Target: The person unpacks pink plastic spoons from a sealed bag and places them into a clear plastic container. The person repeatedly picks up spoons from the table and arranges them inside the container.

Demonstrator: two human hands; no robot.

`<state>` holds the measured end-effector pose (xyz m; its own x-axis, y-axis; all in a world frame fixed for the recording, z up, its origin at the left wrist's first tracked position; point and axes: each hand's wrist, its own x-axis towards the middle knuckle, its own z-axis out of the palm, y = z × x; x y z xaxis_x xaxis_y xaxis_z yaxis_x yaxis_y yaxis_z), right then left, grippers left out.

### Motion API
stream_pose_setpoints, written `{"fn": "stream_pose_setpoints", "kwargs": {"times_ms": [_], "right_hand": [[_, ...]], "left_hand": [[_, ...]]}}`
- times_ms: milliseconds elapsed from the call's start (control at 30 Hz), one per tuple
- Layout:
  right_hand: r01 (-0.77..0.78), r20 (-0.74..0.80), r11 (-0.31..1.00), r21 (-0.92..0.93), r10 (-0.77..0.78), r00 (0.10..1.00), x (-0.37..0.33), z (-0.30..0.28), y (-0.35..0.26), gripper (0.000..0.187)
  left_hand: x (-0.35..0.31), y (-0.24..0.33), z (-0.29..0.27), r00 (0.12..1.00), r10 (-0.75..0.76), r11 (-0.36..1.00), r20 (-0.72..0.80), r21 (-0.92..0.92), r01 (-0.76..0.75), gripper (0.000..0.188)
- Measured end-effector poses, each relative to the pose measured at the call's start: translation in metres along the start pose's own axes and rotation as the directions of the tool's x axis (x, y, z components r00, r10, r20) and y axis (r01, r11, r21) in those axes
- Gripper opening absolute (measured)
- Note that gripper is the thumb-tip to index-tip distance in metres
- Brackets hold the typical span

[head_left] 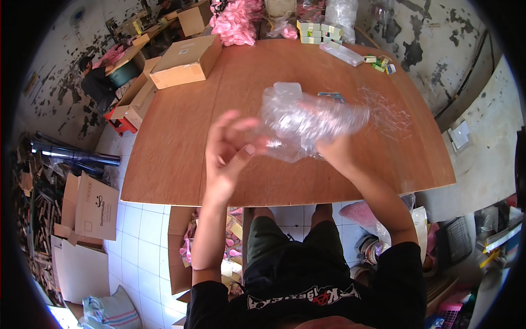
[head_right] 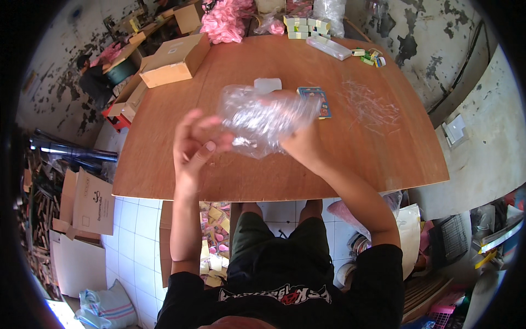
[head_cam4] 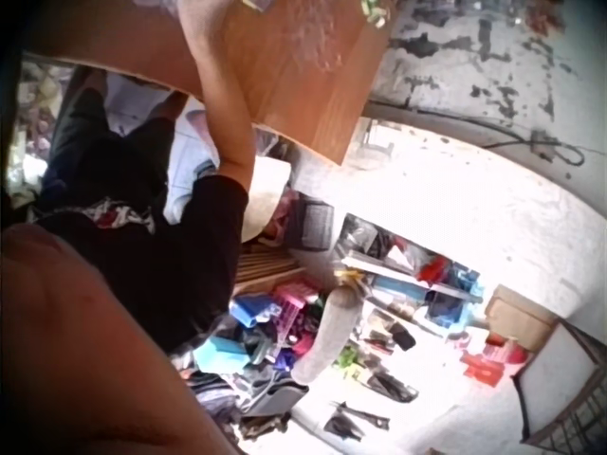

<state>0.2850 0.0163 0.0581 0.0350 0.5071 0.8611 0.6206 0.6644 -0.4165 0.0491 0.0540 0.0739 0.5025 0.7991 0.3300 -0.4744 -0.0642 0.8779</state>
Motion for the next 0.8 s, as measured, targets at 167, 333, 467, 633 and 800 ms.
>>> {"fn": "stream_pose_setpoints", "kwargs": {"times_ms": [167, 333, 467, 633, 800], "right_hand": [[-0.755, 0.245, 0.280, 0.593, 0.830, 0.501, 0.001, 0.006, -0.011, 0.033], [-0.756, 0.581, -0.168, 0.633, 0.748, 0.320, -0.019, 0.030, -0.013, 0.031], [-0.807, 0.550, 0.094, 0.583, 0.685, 0.477, -0.018, 0.026, -0.020, 0.034], [-0.916, 0.796, 0.252, 0.314, 0.455, 0.398, -0.010, 0.012, -0.014, 0.036], [-0.802, 0.878, 0.544, 0.245, 0.227, 0.422, 0.046, -0.027, 0.013, 0.062]], "left_hand": [[0.011, -0.019, 0.022, 0.784, 0.429, 0.360, 0.448, 0.712, -0.604, 0.130], [0.012, -0.035, 0.033, 0.795, 0.402, 0.343, 0.453, 0.731, -0.590, 0.118], [0.012, -0.037, 0.041, 0.781, 0.341, 0.248, 0.522, 0.752, -0.611, 0.085], [0.016, -0.033, 0.034, 0.821, 0.312, 0.306, 0.478, 0.768, -0.563, 0.063], [0.022, -0.018, -0.015, 0.855, 0.436, 0.346, 0.280, 0.825, -0.447, 0.038]]}}
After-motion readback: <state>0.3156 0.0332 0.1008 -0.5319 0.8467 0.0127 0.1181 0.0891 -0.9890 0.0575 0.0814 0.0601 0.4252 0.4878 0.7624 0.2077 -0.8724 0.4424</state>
